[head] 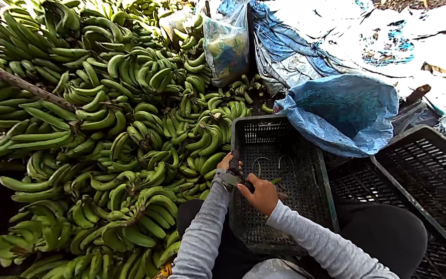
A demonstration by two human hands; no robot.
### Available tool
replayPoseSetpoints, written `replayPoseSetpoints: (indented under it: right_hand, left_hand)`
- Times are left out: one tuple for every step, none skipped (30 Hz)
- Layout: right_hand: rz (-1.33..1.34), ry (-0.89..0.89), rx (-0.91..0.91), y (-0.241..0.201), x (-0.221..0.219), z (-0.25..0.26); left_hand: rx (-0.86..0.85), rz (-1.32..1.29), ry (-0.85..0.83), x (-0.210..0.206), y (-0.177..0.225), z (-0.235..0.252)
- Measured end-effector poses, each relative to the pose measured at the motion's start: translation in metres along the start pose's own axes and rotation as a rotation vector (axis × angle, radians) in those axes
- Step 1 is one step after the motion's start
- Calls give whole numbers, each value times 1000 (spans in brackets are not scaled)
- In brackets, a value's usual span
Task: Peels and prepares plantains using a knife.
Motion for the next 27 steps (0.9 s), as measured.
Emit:
replayPoseSetpoints:
  right_hand:
    - [-20, -71, -60, 6, 0, 5]
    - [-43, -99, -80, 9, 0, 6]
    - [-52, -63, -47, 6, 2, 4]
    - [-50, 7, 17, 1, 3, -1]
    - [-45, 69, 65, -1, 3, -4]
    - [-42, 56, 52, 0, 3, -3]
    - [-50, -14, -10, 6, 3, 2]
    - [-65, -79, -70, 11, 3, 5]
    - [-73, -91, -77, 13, 2, 5]
    - [-69, -43, -29, 8, 3, 0]
    - [-56, 33, 47, 0, 4, -5]
    - [-45, 98, 103, -5, 3, -8]
    - [-36, 86, 91, -4, 2, -7]
    - [-40, -10, 12, 1, 2, -1]
    - [-46, -126, -73, 7, 3, 6]
    - [-41, -186, -100, 11, 4, 10]
    - [-22, -176, -55, 8, 7, 8]
    - [10, -100, 47, 2, 10, 3]
    - [53, 30, 153, -2, 10, -2]
    - [99, 134, 187, 0, 8, -4]
    - [147, 178, 140, 7, 5, 0]
    - [175, 177, 54, 16, 3, 6]
    - [179, 161, -15, 23, 2, 12]
    - [166, 149, -53, 25, 1, 17]
    - [149, 144, -66, 24, 0, 20]
    - [135, 139, -79, 21, -2, 21]
    - [126, 127, -102, 19, -4, 23]
  left_hand:
    - [-30, 2, -33, 2, -2, 3]
    - [-41, -1, -54, 2, -2, 4]
    - [-34, 2, -43, 0, -1, 1]
    - [-15, -8, -3, -4, 1, -2]
    - [-1, -14, 20, -5, 2, -3]
    - [2, -18, 30, -4, 2, -3]
    - [-2, -8, 26, -2, 2, -1]
    - [-17, 0, 5, -1, 2, 1]
    - [-23, -2, 4, -1, 1, 0]
    - [-18, 3, 20, -2, 2, -1]
    - [-1, 1, 36, -4, 3, -3]
    - [11, -1, 54, -3, 4, -5]
    - [15, -3, 69, 0, 3, -5]
    - [7, -7, 64, 2, 2, -3]
    - [-12, -10, 40, 3, 2, -2]
    - [-17, -20, 22, 0, 2, -3]
    - [-9, -29, 22, -3, 2, -4]
    - [19, -49, 36, -5, 3, -4]
    - [38, -64, 35, -5, 4, -5]
    - [36, -61, 4, -4, 4, -6]
    - [16, -44, -50, -3, 5, -4]
    - [-12, -35, -108, -3, 7, -4]
    - [-30, -38, -149, -5, 9, -7]
    - [-38, -67, -141, -9, 11, -11]
    - [-29, -83, -117, -12, 13, -14]
    - [-27, -88, -89, -11, 13, -13]
    - [-31, -82, -74, -9, 13, -9]
Point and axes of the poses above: each hand's wrist, its own z-axis towards the middle knuckle, its own x-axis out of the back of the hand, y = z × x, the point moved 4 cm from there along z, towards the middle knuckle, and after that the axes turned 7 degrees about -z, right-handed, at the moved point
